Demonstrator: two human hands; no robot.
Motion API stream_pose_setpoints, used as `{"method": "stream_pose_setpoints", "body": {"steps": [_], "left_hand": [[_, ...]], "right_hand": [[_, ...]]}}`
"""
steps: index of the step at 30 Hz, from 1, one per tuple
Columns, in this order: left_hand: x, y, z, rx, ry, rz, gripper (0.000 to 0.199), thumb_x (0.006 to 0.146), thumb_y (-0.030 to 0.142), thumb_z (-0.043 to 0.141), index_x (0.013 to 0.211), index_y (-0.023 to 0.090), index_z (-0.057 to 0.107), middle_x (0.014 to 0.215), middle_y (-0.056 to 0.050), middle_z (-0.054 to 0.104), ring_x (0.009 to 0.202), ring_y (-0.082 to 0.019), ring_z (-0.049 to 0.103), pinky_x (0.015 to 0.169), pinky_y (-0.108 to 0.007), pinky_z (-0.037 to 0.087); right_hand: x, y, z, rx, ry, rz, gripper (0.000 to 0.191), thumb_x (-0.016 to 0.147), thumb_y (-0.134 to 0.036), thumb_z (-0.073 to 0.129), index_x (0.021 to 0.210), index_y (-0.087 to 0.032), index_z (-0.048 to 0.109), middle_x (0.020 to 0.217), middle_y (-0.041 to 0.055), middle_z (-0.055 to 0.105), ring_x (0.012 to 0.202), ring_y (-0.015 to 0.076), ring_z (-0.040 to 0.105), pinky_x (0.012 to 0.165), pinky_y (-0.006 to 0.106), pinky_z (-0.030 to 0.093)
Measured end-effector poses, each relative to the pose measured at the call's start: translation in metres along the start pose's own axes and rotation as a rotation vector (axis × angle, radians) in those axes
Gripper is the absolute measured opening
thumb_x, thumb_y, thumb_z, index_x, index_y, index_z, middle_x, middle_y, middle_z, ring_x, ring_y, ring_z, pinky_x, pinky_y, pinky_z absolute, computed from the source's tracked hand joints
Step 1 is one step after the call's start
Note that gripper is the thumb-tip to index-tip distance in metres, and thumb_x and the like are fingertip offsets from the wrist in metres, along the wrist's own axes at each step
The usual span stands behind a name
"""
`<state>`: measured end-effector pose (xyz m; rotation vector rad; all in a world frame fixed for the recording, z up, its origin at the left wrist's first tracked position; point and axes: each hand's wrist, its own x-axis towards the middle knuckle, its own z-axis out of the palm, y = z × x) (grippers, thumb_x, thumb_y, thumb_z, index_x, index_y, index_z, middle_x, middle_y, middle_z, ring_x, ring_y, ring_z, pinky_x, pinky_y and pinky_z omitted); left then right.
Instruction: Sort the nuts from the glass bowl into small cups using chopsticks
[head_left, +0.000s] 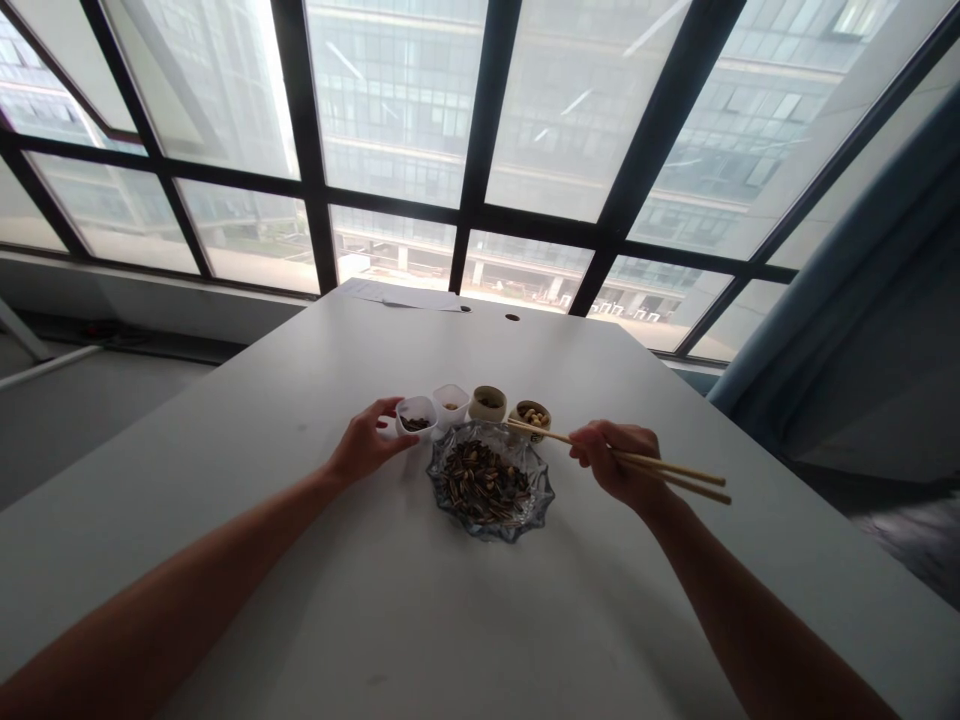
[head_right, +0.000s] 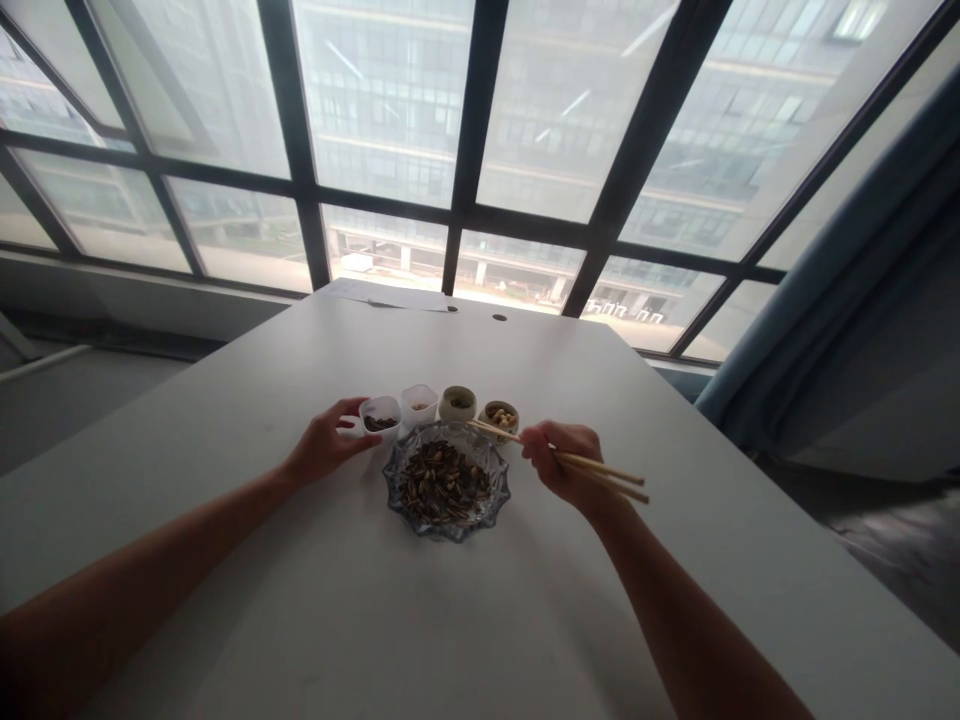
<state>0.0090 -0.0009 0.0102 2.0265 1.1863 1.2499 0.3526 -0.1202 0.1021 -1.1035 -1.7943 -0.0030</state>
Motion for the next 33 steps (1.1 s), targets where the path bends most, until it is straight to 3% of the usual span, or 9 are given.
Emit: {"method": "stream_pose_setpoints", "body": {"steps": [4, 10, 18, 25, 33], "left_hand": [[0.000, -0.001, 0.000, -0.002, -0.004, -0.010, 0.068, 0.067, 0.056, 0.077, 0.122, 0.019, 0.060, 0.110, -0.009, 0.073, 0.097, -0.025, 0.069, 0.082, -0.041, 0.059], [0.000, -0.003, -0.001, 0.005, -0.002, -0.016, 0.068, 0.067, 0.057, 0.077, 0.121, 0.019, 0.060, 0.108, -0.009, 0.072, 0.098, -0.026, 0.069, 0.083, -0.042, 0.059], [0.000, 0.000, -0.002, 0.030, -0.014, -0.028, 0.070, 0.068, 0.058, 0.075, 0.124, 0.018, 0.059, 0.108, -0.009, 0.072, 0.098, -0.026, 0.069, 0.084, -0.042, 0.058], [0.001, 0.000, -0.003, 0.103, -0.029, -0.123, 0.079, 0.068, 0.067, 0.070, 0.128, 0.016, 0.058, 0.104, -0.011, 0.071, 0.091, -0.027, 0.069, 0.084, -0.042, 0.056], [0.001, -0.002, -0.003, 0.109, -0.040, -0.101, 0.078, 0.072, 0.069, 0.065, 0.130, 0.017, 0.055, 0.106, -0.011, 0.069, 0.096, -0.027, 0.068, 0.088, -0.043, 0.055]], "right_hand": [[0.006, 0.007, -0.007, 0.045, 0.135, 0.189, 0.045, 0.097, -0.049, 0.053, 0.069, -0.017, 0.068, 0.048, 0.0018, 0.063, 0.036, 0.0110, 0.055, 0.038, 0.022, 0.046], [0.010, 0.012, -0.006, 0.139, 0.008, 0.399, 0.054, 0.089, -0.065, 0.055, 0.066, -0.017, 0.065, 0.046, 0.0023, 0.061, 0.034, 0.0111, 0.052, 0.033, 0.022, 0.039], [0.005, 0.012, 0.010, 0.208, -0.062, 0.492, 0.060, 0.084, -0.073, 0.055, 0.064, -0.017, 0.064, 0.047, 0.0034, 0.062, 0.036, 0.0120, 0.054, 0.035, 0.023, 0.041], [0.000, 0.018, 0.012, 0.166, -0.166, 0.426, 0.057, 0.088, -0.068, 0.054, 0.065, -0.017, 0.065, 0.051, 0.0040, 0.063, 0.042, 0.0126, 0.056, 0.040, 0.023, 0.042], [-0.002, 0.020, 0.024, 0.167, -0.148, 0.485, 0.059, 0.086, -0.072, 0.051, 0.067, -0.018, 0.062, 0.050, 0.0024, 0.061, 0.041, 0.0120, 0.054, 0.039, 0.022, 0.040]]}}
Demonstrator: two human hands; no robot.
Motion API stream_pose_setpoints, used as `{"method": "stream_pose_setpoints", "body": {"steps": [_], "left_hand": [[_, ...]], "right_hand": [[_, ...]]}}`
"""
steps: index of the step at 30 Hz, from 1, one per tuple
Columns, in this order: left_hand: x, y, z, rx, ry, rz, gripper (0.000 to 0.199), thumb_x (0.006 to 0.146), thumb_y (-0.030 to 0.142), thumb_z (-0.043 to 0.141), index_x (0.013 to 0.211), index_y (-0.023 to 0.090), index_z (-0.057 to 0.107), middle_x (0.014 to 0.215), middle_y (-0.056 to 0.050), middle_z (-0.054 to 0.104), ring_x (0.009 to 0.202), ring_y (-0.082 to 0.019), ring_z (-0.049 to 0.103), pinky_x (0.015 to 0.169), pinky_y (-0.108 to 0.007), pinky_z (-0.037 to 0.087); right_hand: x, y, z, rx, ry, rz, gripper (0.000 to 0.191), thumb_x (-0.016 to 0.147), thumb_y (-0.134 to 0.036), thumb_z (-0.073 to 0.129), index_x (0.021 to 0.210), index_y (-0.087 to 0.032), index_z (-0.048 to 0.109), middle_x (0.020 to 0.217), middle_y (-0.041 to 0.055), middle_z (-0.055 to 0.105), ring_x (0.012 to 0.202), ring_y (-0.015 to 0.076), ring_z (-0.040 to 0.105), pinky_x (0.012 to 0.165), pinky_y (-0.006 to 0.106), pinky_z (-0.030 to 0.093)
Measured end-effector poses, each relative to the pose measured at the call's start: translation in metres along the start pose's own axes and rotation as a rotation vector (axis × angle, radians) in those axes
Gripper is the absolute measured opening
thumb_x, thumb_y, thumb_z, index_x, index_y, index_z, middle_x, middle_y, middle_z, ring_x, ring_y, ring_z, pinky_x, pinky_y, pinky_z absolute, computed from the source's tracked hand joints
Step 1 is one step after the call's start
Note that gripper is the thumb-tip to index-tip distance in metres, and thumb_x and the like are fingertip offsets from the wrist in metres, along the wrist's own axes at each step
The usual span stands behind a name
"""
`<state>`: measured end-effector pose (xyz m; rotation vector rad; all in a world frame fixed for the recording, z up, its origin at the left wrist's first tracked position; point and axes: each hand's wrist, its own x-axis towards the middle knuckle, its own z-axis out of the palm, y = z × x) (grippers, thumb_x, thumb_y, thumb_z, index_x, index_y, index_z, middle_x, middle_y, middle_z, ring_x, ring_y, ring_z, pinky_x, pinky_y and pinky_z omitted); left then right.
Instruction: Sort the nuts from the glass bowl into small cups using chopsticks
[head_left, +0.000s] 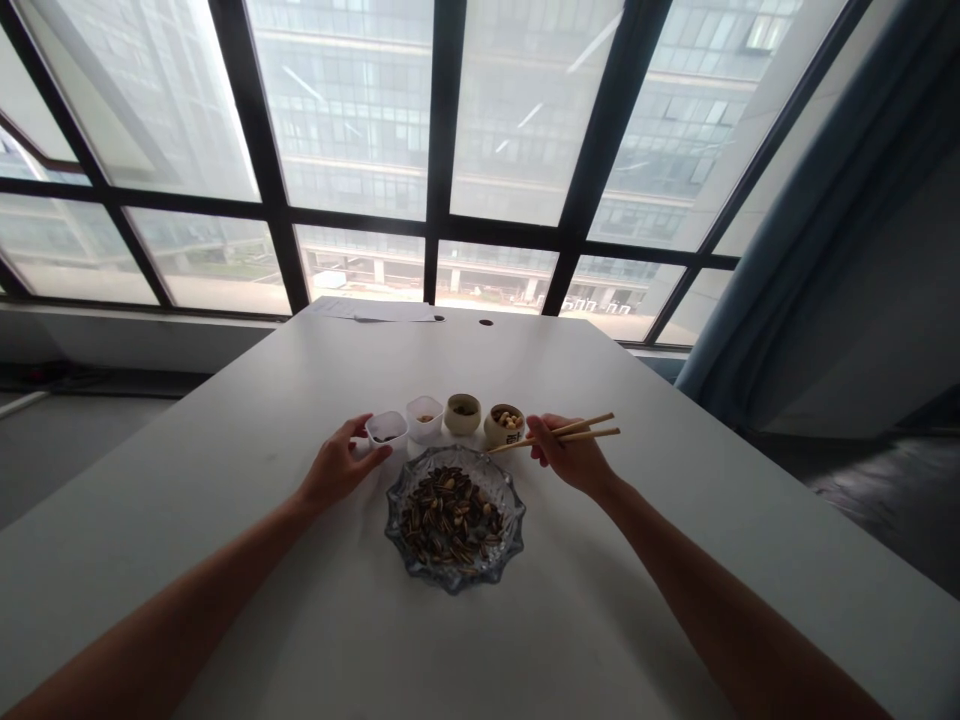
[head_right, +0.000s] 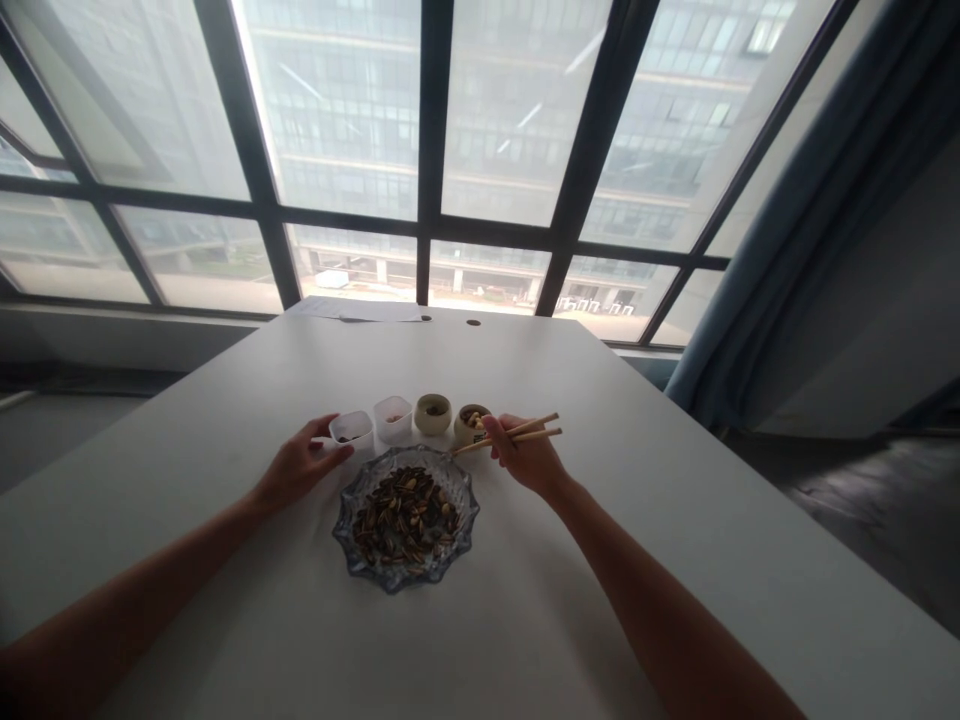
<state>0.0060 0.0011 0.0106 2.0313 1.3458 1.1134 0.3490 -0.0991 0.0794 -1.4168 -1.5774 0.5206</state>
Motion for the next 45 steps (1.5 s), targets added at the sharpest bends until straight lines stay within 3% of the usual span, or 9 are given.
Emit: {"method": "stream_pose_setpoints", "body": {"steps": [6, 9, 13, 16, 20, 26, 36, 40, 45], "left_hand": [[-0.001, 0.001, -0.004, 0.065, 0.150, 0.213, 0.068, 0.077, 0.068, 0.063, 0.123, 0.019, 0.057, 0.122, -0.015, 0.062, 0.113, -0.031, 0.059, 0.083, -0.044, 0.056], [-0.008, 0.011, -0.010, 0.168, 0.240, 0.477, 0.058, 0.080, 0.070, 0.059, 0.111, 0.020, 0.063, 0.104, -0.013, 0.065, 0.101, -0.030, 0.060, 0.084, -0.046, 0.052], [-0.023, 0.027, -0.012, 0.168, -0.008, 0.890, 0.062, 0.084, 0.078, 0.042, 0.095, 0.022, 0.065, 0.075, -0.006, 0.060, 0.072, -0.022, 0.055, 0.069, -0.039, 0.046], [-0.029, 0.036, -0.011, 0.179, -0.179, 1.012, 0.066, 0.081, 0.083, 0.041, 0.087, 0.021, 0.064, 0.067, -0.004, 0.056, 0.064, -0.020, 0.050, 0.064, -0.037, 0.042], [-0.028, 0.043, -0.013, 0.230, -0.269, 0.983, 0.060, 0.074, 0.082, 0.055, 0.074, 0.022, 0.059, 0.063, -0.002, 0.052, 0.062, -0.018, 0.047, 0.064, -0.035, 0.040], [-0.028, 0.050, -0.007, 0.252, -0.181, 0.942, 0.058, 0.073, 0.079, 0.060, 0.072, 0.021, 0.059, 0.062, -0.001, 0.054, 0.062, -0.017, 0.049, 0.066, -0.034, 0.041], [-0.025, 0.047, 0.001, 0.280, -0.037, 0.753, 0.054, 0.080, 0.072, 0.059, 0.098, 0.022, 0.068, 0.088, -0.007, 0.068, 0.084, -0.023, 0.061, 0.080, -0.039, 0.044], [-0.007, 0.051, -0.006, 0.331, 0.109, 0.529, 0.041, 0.090, 0.056, 0.055, 0.111, 0.022, 0.064, 0.110, -0.011, 0.069, 0.104, -0.028, 0.061, 0.090, -0.043, 0.044], [0.035, 0.058, 0.011, 0.444, -0.043, 0.310, 0.064, 0.082, 0.057, 0.065, 0.132, 0.019, 0.053, 0.128, -0.017, 0.065, 0.119, -0.036, 0.058, 0.098, -0.051, 0.043]], "right_hand": [[-0.001, -0.003, 0.003, 0.046, 0.019, 0.016, 0.060, 0.084, -0.075, 0.052, 0.065, -0.018, 0.061, 0.048, 0.0011, 0.060, 0.039, 0.0109, 0.053, 0.036, 0.020, 0.038], [-0.001, -0.003, 0.003, 0.060, 0.029, 0.012, 0.060, 0.083, -0.075, 0.052, 0.065, -0.018, 0.061, 0.048, 0.0009, 0.060, 0.038, 0.0107, 0.053, 0.035, 0.020, 0.037], [0.001, -0.002, 0.003, 0.105, 0.075, 0.029, 0.061, 0.080, -0.077, 0.055, 0.063, -0.018, 0.062, 0.045, 0.0009, 0.059, 0.035, 0.0103, 0.052, 0.033, 0.019, 0.038], [0.007, 0.001, 0.000, 0.199, 0.184, 0.072, 0.062, 0.078, -0.077, 0.057, 0.062, -0.017, 0.062, 0.045, 0.0022, 0.060, 0.034, 0.0108, 0.052, 0.032, 0.020, 0.040], [0.018, 0.008, -0.009, 0.496, 0.323, 0.232, 0.057, 0.080, -0.073, 0.060, 0.064, -0.018, 0.059, 0.044, 0.0012, 0.058, 0.031, 0.0112, 0.049, 0.032, 0.024, 0.047], [0.022, 0.010, -0.014, 0.694, 0.295, 0.337, 0.049, 0.083, -0.064, 0.065, 0.065, -0.018, 0.058, 0.045, -0.0002, 0.057, 0.031, 0.0093, 0.047, 0.033, 0.023, 0.050], [0.020, 0.015, -0.007, 0.630, 0.263, 0.243, 0.052, 0.075, -0.068, 0.070, 0.065, -0.017, 0.060, 0.045, 0.0012, 0.059, 0.033, 0.0119, 0.052, 0.034, 0.025, 0.051], [0.016, 0.015, 0.001, 0.581, 0.252, 0.212, 0.057, 0.074, -0.072, 0.068, 0.065, -0.016, 0.062, 0.043, 0.0015, 0.059, 0.032, 0.0119, 0.053, 0.031, 0.023, 0.049], [0.011, 0.013, 0.010, 0.501, 0.212, 0.214, 0.061, 0.069, -0.074, 0.070, 0.063, -0.014, 0.065, 0.043, 0.0036, 0.061, 0.031, 0.0121, 0.053, 0.030, 0.022, 0.046]]}}
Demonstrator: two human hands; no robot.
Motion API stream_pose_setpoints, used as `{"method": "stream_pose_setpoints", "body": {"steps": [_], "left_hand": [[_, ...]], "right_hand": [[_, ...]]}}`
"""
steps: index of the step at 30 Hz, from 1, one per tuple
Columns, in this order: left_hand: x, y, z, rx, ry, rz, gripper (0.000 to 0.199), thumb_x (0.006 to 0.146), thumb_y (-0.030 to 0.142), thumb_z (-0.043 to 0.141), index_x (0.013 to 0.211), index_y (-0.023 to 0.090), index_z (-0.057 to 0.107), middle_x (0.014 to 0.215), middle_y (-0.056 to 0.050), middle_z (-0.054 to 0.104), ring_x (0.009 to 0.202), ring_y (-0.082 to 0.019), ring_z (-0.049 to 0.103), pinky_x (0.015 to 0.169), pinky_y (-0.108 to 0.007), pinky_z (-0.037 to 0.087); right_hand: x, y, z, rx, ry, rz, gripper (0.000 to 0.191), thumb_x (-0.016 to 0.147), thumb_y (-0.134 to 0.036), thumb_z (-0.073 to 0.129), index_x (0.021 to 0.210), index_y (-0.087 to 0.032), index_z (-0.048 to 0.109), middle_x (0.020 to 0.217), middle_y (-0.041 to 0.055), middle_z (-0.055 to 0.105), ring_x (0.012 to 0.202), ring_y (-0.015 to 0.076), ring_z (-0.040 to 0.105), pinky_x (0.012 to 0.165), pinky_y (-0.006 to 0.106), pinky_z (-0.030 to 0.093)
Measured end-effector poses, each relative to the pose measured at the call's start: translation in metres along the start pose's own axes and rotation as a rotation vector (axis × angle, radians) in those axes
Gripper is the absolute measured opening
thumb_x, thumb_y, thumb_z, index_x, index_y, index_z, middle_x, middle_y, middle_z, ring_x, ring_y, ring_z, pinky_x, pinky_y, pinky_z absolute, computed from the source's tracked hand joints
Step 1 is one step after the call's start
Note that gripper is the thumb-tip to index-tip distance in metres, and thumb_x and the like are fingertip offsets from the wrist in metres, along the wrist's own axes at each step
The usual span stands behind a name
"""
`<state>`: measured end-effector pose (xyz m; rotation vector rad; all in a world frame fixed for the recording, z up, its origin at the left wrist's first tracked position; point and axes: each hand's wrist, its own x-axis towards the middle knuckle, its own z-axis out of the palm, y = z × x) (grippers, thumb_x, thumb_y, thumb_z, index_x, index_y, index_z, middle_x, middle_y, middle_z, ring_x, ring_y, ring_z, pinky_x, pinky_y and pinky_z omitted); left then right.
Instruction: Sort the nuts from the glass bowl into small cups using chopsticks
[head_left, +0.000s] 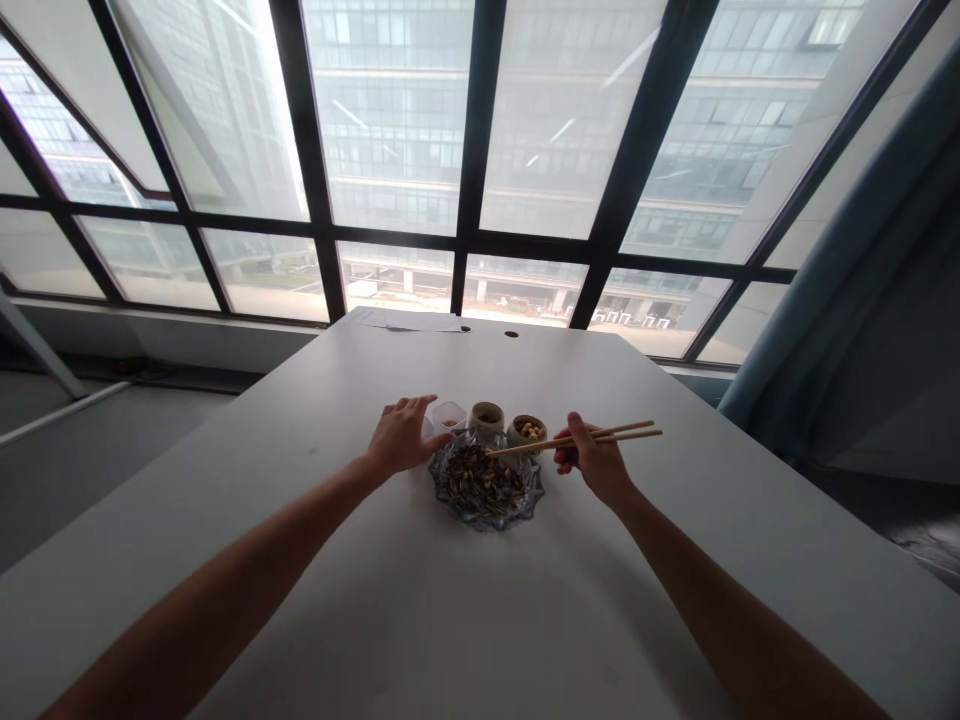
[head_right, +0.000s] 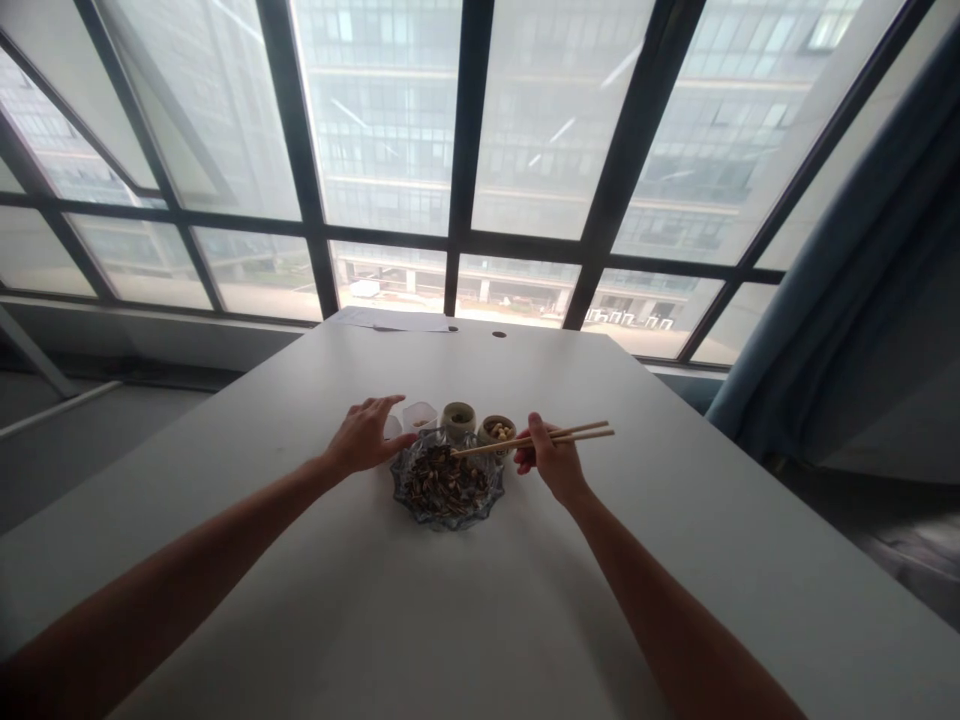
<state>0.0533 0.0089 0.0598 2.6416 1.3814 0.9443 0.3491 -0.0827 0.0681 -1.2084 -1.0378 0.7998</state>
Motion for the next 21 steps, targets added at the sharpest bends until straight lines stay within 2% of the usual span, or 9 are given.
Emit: {"method": "stream_pose_setpoints", "body": {"steps": [3, 5, 7, 9, 12, 14, 21], "left_hand": [[0.028, 0.004, 0.014, 0.040, -0.131, -0.080, 0.070, 0.079, 0.056, 0.067, 0.135, 0.018, 0.050, 0.125, -0.019, 0.067, 0.117, -0.037, 0.061, 0.098, -0.050, 0.045], [0.042, 0.006, 0.020, 0.038, -0.209, -0.145, 0.072, 0.077, 0.056, 0.068, 0.135, 0.018, 0.049, 0.116, -0.018, 0.071, 0.109, -0.036, 0.066, 0.092, -0.047, 0.048], [0.049, 0.009, 0.021, 0.008, -0.239, -0.177, 0.073, 0.074, 0.054, 0.071, 0.134, 0.018, 0.049, 0.110, -0.018, 0.073, 0.102, -0.036, 0.069, 0.084, -0.044, 0.051], [0.050, 0.011, 0.019, -0.011, -0.180, -0.122, 0.073, 0.073, 0.046, 0.074, 0.135, 0.018, 0.049, 0.110, -0.017, 0.072, 0.101, -0.036, 0.068, 0.083, -0.044, 0.052], [0.045, 0.013, 0.016, 0.024, -0.023, 0.079, 0.067, 0.076, 0.031, 0.073, 0.136, 0.019, 0.048, 0.119, -0.015, 0.069, 0.111, -0.033, 0.063, 0.093, -0.045, 0.050], [0.040, 0.013, 0.015, 0.039, 0.023, 0.159, 0.064, 0.077, 0.027, 0.072, 0.136, 0.019, 0.048, 0.123, -0.014, 0.067, 0.114, -0.032, 0.061, 0.097, -0.045, 0.048], [0.032, 0.015, 0.016, 0.019, 0.008, 0.159, 0.068, 0.079, 0.037, 0.074, 0.137, 0.018, 0.046, 0.120, -0.015, 0.067, 0.109, -0.032, 0.062, 0.095, -0.047, 0.048]], "right_hand": [[-0.001, 0.002, 0.002, -0.016, -0.016, -0.006, 0.061, 0.069, -0.075, 0.069, 0.062, -0.014, 0.065, 0.043, 0.0035, 0.061, 0.032, 0.0125, 0.054, 0.031, 0.022, 0.047], [-0.001, 0.003, 0.001, -0.022, -0.021, -0.017, 0.061, 0.070, -0.075, 0.068, 0.063, -0.014, 0.065, 0.043, 0.0035, 0.061, 0.032, 0.0128, 0.054, 0.031, 0.023, 0.048], [0.001, 0.002, 0.001, -0.024, -0.019, -0.030, 0.061, 0.070, -0.076, 0.067, 0.063, -0.015, 0.065, 0.043, 0.0037, 0.061, 0.032, 0.0130, 0.054, 0.031, 0.023, 0.048], [0.002, 0.001, 0.000, -0.021, -0.006, -0.046, 0.062, 0.070, -0.076, 0.067, 0.062, -0.015, 0.065, 0.043, 0.0038, 0.061, 0.032, 0.0132, 0.054, 0.031, 0.024, 0.048], [0.002, -0.003, 0.001, -0.001, 0.036, -0.088, 0.063, 0.070, -0.078, 0.065, 0.062, -0.016, 0.065, 0.043, 0.0032, 0.061, 0.031, 0.0128, 0.053, 0.031, 0.024, 0.047], [0.000, -0.006, 0.003, 0.018, 0.060, -0.118, 0.063, 0.071, -0.079, 0.063, 0.062, -0.016, 0.064, 0.044, 0.0025, 0.061, 0.032, 0.0125, 0.054, 0.032, 0.024, 0.047], [-0.011, -0.010, 0.017, 0.002, 0.119, -0.209, 0.058, 0.079, -0.075, 0.059, 0.066, -0.019, 0.063, 0.047, 0.0024, 0.062, 0.036, 0.0142, 0.056, 0.036, 0.026, 0.047]]}}
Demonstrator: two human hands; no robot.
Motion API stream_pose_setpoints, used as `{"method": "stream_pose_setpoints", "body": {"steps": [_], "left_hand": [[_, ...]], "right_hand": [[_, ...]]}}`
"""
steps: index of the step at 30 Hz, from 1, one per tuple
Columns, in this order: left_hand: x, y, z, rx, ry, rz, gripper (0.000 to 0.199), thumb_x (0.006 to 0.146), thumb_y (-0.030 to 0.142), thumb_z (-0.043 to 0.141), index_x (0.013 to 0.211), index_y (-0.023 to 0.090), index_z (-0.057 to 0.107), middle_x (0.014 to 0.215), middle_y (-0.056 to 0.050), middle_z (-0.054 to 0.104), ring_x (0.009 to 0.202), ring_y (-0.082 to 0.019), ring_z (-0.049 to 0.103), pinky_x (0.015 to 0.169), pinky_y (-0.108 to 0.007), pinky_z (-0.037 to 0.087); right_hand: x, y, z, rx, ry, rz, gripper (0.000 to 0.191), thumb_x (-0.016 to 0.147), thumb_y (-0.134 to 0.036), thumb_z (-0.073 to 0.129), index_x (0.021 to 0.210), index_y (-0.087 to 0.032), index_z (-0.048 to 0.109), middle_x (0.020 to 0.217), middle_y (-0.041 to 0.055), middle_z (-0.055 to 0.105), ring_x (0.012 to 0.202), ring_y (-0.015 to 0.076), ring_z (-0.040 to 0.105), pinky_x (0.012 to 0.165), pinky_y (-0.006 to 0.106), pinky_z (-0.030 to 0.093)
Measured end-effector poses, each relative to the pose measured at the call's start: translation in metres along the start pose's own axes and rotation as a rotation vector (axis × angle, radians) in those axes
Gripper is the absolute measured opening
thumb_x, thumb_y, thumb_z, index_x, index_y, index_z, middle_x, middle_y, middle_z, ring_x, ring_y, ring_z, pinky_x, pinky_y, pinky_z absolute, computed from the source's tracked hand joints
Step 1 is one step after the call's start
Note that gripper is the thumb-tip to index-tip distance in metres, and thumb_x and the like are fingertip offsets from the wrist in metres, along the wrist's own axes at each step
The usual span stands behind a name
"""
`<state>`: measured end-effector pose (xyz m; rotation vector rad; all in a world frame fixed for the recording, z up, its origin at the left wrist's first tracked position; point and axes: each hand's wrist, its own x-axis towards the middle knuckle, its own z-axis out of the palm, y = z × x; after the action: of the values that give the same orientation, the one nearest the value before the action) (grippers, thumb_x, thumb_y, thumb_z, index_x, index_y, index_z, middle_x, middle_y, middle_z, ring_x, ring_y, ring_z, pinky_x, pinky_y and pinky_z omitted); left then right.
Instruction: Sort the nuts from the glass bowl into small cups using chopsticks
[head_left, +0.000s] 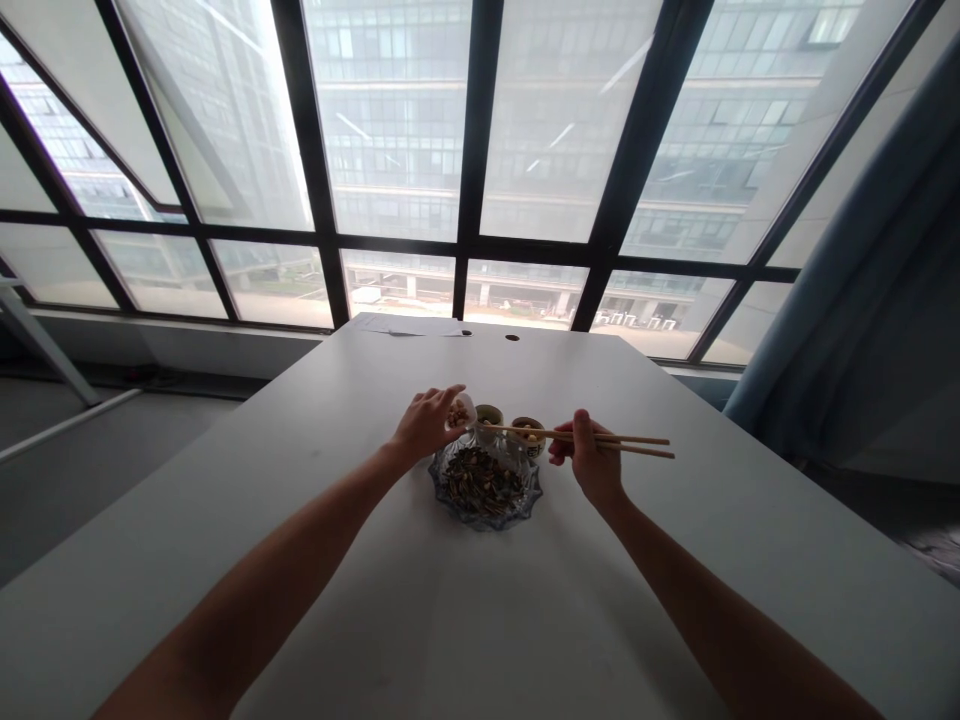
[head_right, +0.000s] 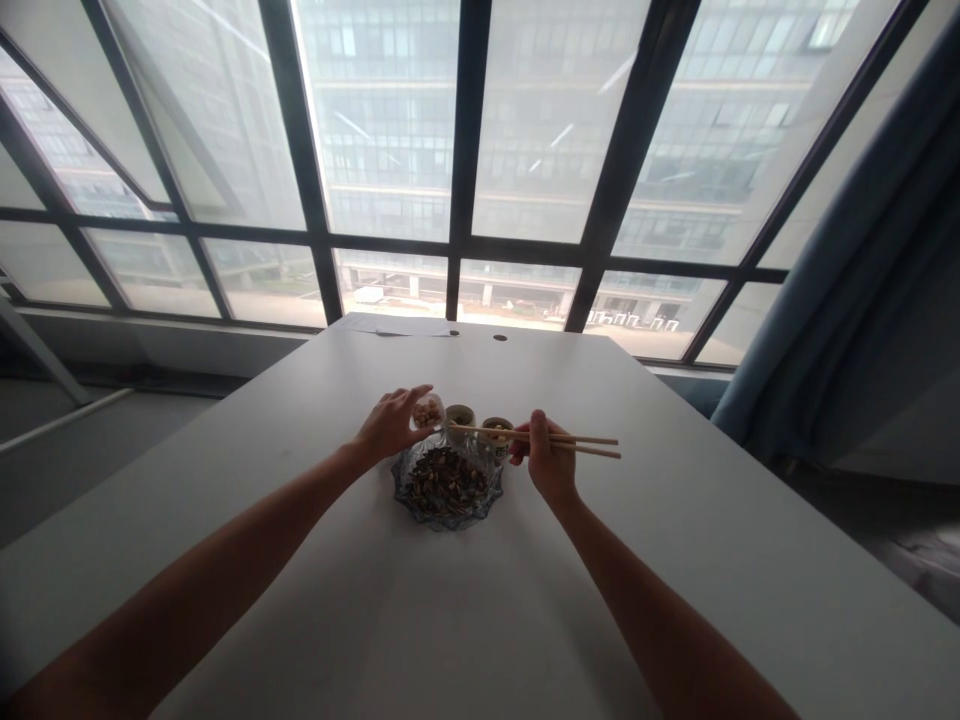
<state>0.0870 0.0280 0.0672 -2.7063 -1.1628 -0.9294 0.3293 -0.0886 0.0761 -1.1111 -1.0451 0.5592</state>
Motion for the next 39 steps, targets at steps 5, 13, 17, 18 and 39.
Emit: {"method": "stream_pose_setpoints", "body": {"steps": [5, 13, 17, 18, 39], "left_hand": [[0.000, 0.000, -0.001, 0.007, -0.018, -0.007, 0.070, 0.078, 0.041, 0.074, 0.137, 0.017, 0.045, 0.116, -0.015, 0.069, 0.109, -0.033, 0.064, 0.095, -0.047, 0.048], [0.002, -0.004, 0.000, 0.004, -0.056, -0.077, 0.067, 0.077, 0.043, 0.074, 0.133, 0.018, 0.046, 0.116, -0.013, 0.071, 0.110, -0.032, 0.066, 0.097, -0.046, 0.048], [0.005, -0.007, 0.003, -0.037, -0.127, -0.146, 0.065, 0.079, 0.044, 0.071, 0.133, 0.016, 0.048, 0.114, -0.014, 0.073, 0.107, -0.033, 0.069, 0.095, -0.044, 0.050], [0.005, -0.007, 0.003, -0.044, -0.145, -0.164, 0.065, 0.080, 0.045, 0.070, 0.133, 0.015, 0.048, 0.115, -0.014, 0.073, 0.107, -0.034, 0.069, 0.095, -0.045, 0.050], [-0.085, -0.047, 0.015, -0.355, 0.110, -0.297, 0.084, 0.075, 0.060, 0.071, 0.142, 0.020, 0.038, 0.133, -0.018, 0.060, 0.113, -0.031, 0.064, 0.094, -0.048, 0.052]], "right_hand": [[0.011, 0.005, 0.032, -0.048, -0.082, -0.102, 0.057, 0.085, -0.074, 0.052, 0.071, -0.020, 0.063, 0.051, 0.0022, 0.063, 0.040, 0.0138, 0.057, 0.041, 0.026, 0.047], [0.022, -0.004, 0.035, -0.088, -0.178, -0.080, 0.060, 0.081, -0.077, 0.054, 0.069, -0.018, 0.063, 0.053, 0.0030, 0.064, 0.042, 0.0131, 0.056, 0.041, 0.024, 0.047], [0.011, -0.010, 0.015, -0.145, -0.246, -0.022, 0.061, 0.080, -0.077, 0.055, 0.063, -0.018, 0.062, 0.047, 0.0019, 0.060, 0.036, 0.0115, 0.050, 0.035, 0.023, 0.040], [0.008, -0.008, 0.013, -0.163, -0.278, -0.007, 0.060, 0.080, -0.076, 0.056, 0.064, -0.018, 0.063, 0.047, 0.0016, 0.059, 0.036, 0.0113, 0.050, 0.035, 0.023, 0.039], [0.011, -0.023, -0.018, -0.298, -0.494, 0.048, 0.060, 0.079, -0.074, 0.061, 0.061, -0.017, 0.066, 0.046, 0.0038, 0.062, 0.040, 0.0120, 0.055, 0.039, 0.023, 0.043]]}}
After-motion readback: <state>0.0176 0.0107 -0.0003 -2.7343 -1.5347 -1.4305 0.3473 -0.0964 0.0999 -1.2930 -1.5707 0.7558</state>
